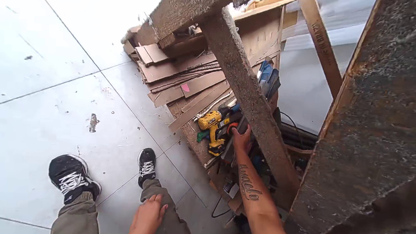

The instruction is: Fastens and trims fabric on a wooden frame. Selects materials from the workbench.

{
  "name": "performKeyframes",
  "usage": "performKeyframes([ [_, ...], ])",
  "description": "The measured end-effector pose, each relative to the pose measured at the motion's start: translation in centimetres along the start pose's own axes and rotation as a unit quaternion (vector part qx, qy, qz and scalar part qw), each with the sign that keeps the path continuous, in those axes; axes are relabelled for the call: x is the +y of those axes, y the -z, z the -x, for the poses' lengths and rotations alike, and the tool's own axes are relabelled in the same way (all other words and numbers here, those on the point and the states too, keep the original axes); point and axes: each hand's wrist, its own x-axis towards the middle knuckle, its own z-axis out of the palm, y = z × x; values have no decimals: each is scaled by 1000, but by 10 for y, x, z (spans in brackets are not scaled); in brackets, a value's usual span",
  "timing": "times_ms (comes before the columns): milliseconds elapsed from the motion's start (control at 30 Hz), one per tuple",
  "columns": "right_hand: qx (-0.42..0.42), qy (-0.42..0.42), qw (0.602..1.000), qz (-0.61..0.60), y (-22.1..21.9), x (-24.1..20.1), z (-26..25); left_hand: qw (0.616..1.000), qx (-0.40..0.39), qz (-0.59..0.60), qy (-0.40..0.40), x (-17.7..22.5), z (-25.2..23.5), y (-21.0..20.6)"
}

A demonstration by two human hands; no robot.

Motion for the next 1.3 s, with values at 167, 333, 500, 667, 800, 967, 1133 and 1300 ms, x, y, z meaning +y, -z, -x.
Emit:
performKeyframes([
  [167, 30, 61, 992, 102, 5, -29, 3, 998, 29, 59, -2, -2, -5, 17],
  [333, -79, 148, 986, -25, -67, -133, 23, 997, 26, 68, 0, -6, -11, 21],
  [500, -150, -72, 984, -69, -125, -181, 4, 993, 75, 96, 1, -15, -10, 33],
  [667, -66, -94, 976, -186, -106, -164, -4, 984, 107, 137, -34, -17, -13, 34],
  [800, 1, 4, 940, -341, -88, -145, 58, 886, 249, 390, -29, -20, -10, 48],
  [967, -102, -13, 960, -259, -76, -77, 224, 794, 306, 523, -56, -31, -8, 69],
  [1133, -330, 184, 897, -230, -79, 1, 371, 876, 193, 434, -78, -24, -1, 62],
  [1300, -384, 286, 847, -232, -56, 33, 356, 886, 171, 428, -37, -26, -4, 42],
])
